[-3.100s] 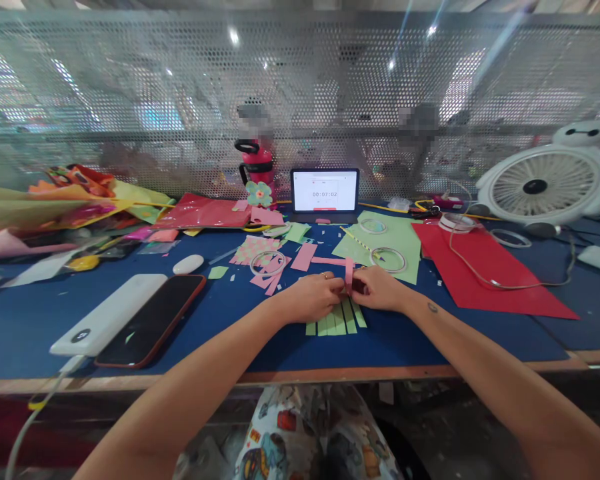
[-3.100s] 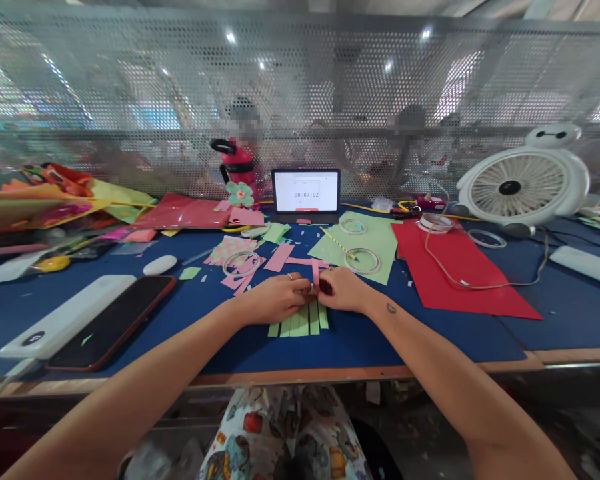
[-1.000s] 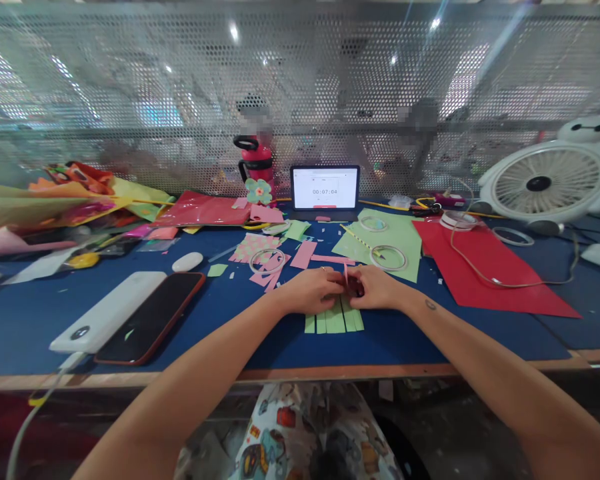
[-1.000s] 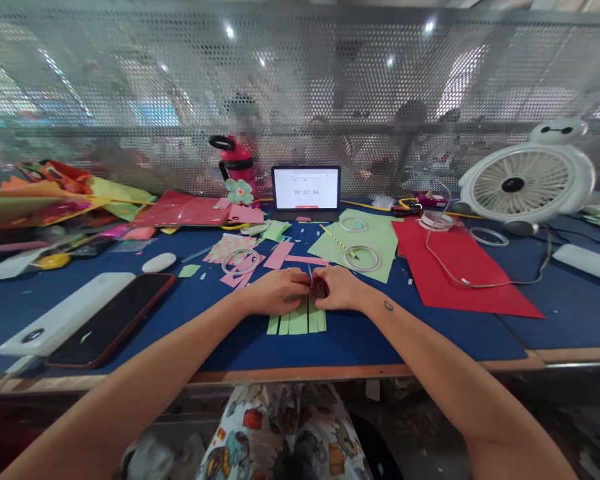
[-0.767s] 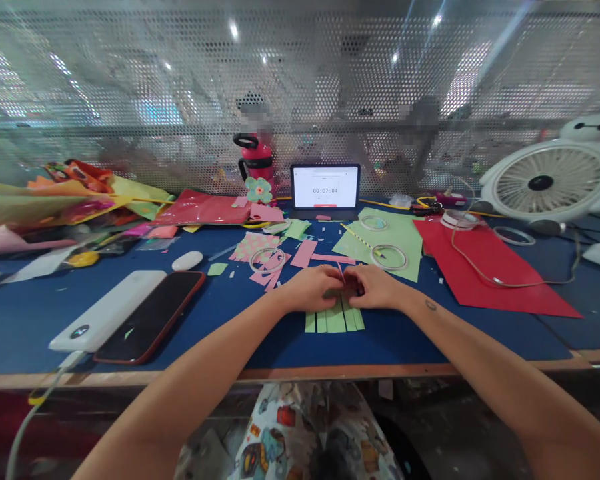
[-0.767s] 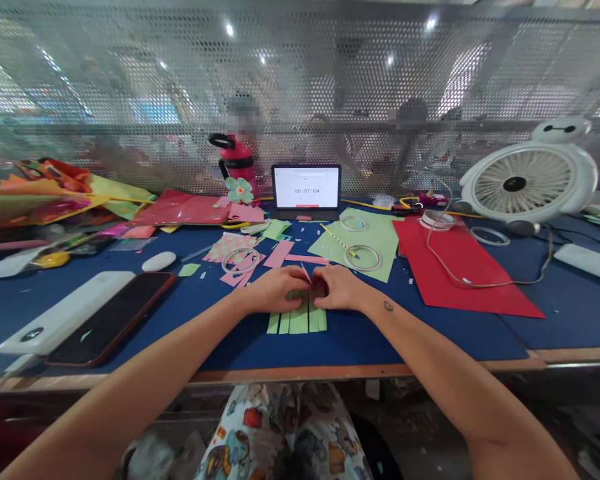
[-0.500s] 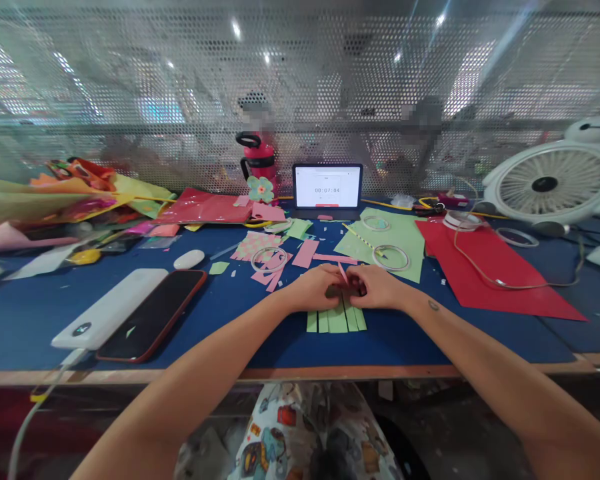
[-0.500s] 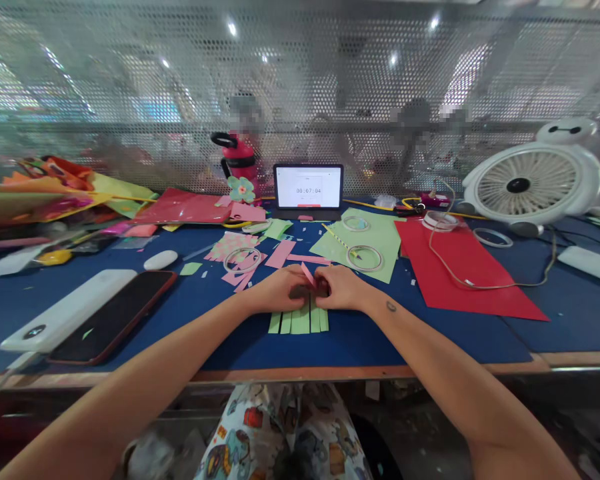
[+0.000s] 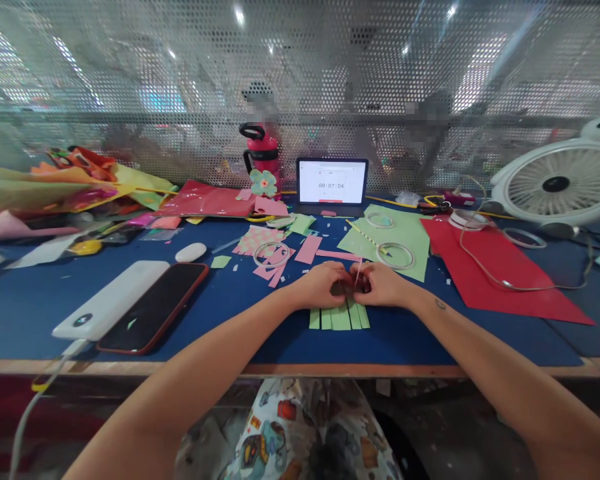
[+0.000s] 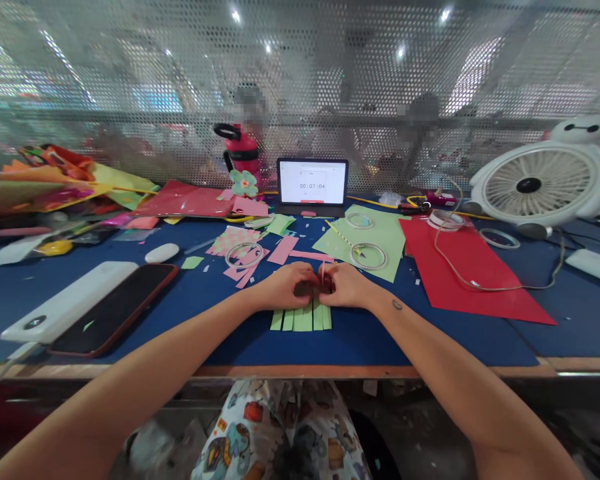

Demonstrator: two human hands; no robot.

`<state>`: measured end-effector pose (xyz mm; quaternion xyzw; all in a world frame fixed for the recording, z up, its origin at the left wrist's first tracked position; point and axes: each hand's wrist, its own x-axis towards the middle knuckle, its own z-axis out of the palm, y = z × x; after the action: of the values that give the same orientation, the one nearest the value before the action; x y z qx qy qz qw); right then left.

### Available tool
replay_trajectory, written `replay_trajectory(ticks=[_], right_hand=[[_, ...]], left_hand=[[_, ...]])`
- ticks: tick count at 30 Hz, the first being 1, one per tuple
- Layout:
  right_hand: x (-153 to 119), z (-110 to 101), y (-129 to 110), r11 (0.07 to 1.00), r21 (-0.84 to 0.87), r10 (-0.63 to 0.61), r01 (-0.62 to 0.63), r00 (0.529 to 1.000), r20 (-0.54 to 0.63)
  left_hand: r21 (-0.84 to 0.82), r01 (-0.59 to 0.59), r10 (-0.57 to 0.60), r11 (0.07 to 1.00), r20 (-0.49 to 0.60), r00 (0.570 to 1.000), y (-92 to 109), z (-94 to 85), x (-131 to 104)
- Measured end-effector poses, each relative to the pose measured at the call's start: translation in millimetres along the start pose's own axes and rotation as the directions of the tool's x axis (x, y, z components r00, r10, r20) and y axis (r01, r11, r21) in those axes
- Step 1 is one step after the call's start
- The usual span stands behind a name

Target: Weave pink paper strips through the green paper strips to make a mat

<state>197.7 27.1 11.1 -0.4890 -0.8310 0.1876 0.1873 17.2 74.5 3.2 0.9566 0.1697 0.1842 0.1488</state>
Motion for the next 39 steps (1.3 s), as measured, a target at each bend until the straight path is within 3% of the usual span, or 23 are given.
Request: replay_trajectory(ticks=[7, 32, 39], right_hand=[[0.2, -1.2, -0.8, 0.998, -0.060, 0.008, -0.008, 1.000, -0.003], [-1.0, -2.4, -2.1, 1.000, -0.015, 0.022, -0.022, 1.000, 0.016], [0.6, -2.0, 0.2, 1.000, -0.022, 0.000, 0.001, 1.000, 0.010]], left_hand=[[-0.018, -0.004, 0.004, 1.000, -0.002, 1.000, -0.7, 1.9, 1.2], [-0.017, -0.036, 0.037, 0.999, 0.047, 0.998, -2.1, -0.8, 5.0], [-0.028, -0.057, 0.057, 0.998, 0.014, 0.998, -3.6, 1.4, 2.9]])
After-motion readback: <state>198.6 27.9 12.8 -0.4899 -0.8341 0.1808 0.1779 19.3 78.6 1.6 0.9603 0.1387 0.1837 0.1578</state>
